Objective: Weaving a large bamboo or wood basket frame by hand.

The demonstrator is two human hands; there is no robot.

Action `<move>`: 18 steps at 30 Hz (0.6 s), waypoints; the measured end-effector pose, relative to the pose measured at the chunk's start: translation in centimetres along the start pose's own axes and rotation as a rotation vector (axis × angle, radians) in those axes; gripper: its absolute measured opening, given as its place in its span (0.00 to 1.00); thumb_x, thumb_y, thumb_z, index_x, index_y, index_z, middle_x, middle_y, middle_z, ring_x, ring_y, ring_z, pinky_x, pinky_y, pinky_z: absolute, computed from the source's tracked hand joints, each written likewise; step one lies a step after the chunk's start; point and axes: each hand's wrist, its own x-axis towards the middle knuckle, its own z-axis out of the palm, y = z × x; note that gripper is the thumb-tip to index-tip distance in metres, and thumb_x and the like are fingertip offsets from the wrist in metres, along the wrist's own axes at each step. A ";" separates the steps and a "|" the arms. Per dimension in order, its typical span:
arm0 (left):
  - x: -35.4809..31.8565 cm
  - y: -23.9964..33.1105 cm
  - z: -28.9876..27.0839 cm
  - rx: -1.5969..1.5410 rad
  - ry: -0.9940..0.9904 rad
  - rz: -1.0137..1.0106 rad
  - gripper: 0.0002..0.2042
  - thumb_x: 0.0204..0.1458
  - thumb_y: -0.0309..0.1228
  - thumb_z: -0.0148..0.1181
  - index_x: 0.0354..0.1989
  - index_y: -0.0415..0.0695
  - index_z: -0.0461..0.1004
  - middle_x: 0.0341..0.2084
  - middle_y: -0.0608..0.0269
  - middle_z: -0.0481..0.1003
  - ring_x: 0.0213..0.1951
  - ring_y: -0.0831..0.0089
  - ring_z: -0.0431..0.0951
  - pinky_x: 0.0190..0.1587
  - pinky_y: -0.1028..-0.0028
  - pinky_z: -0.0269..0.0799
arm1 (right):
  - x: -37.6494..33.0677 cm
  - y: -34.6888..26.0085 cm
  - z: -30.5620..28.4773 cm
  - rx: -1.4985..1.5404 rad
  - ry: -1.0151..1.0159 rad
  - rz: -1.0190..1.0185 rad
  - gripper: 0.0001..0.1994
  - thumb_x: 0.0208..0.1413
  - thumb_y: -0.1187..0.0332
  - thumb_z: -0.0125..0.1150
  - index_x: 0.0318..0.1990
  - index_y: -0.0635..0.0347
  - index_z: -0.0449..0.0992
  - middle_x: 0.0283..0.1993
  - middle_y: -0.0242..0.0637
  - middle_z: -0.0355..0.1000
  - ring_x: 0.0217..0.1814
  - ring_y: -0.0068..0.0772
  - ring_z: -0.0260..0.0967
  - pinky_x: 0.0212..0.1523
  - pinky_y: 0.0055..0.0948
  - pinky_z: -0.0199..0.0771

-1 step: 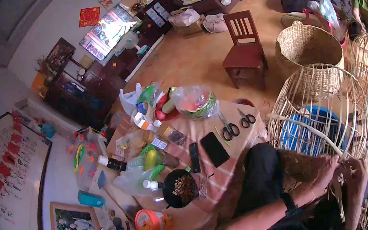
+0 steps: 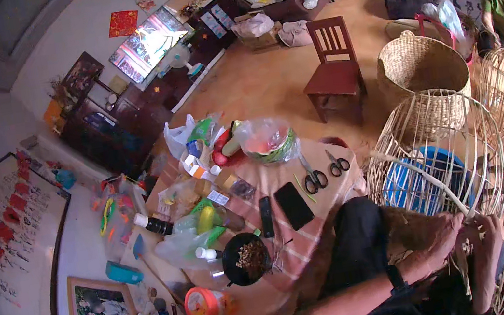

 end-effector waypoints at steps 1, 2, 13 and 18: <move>-0.1 0.8 0.1 -0.141 -0.001 -0.166 0.10 0.61 0.33 0.56 0.42 0.40 0.78 0.29 0.45 0.79 0.37 0.46 0.79 0.40 0.54 0.72 | 0.4 -0.3 -0.1 -0.039 -0.024 0.010 0.13 0.49 0.78 0.70 0.43 0.63 0.78 0.40 0.46 0.72 0.41 0.52 0.75 0.41 0.45 0.74; 0.1 1.1 -0.2 -0.212 -0.004 -0.248 0.10 0.61 0.33 0.56 0.41 0.40 0.78 0.29 0.45 0.79 0.37 0.46 0.79 0.40 0.54 0.71 | 0.6 -0.6 -0.2 -0.077 -0.049 0.020 0.11 0.49 0.78 0.70 0.41 0.63 0.77 0.39 0.47 0.71 0.41 0.54 0.74 0.40 0.46 0.73; 0.6 1.0 -1.0 0.079 -0.035 0.024 0.10 0.60 0.35 0.59 0.34 0.39 0.73 0.26 0.46 0.77 0.35 0.47 0.79 0.39 0.52 0.70 | -6.1 6.8 -1.2 -0.201 -0.025 0.359 0.06 0.59 0.71 0.60 0.35 0.65 0.73 0.32 0.50 0.70 0.33 0.52 0.70 0.34 0.46 0.68; 0.9 2.6 -2.5 -0.141 -0.105 -0.078 0.12 0.62 0.36 0.58 0.33 0.39 0.71 0.26 0.46 0.77 0.32 0.46 0.79 0.36 0.51 0.70 | -4.3 5.4 -1.3 -0.299 0.102 0.114 0.09 0.57 0.70 0.62 0.44 0.62 0.77 0.38 0.49 0.74 0.46 0.53 0.74 0.48 0.47 0.72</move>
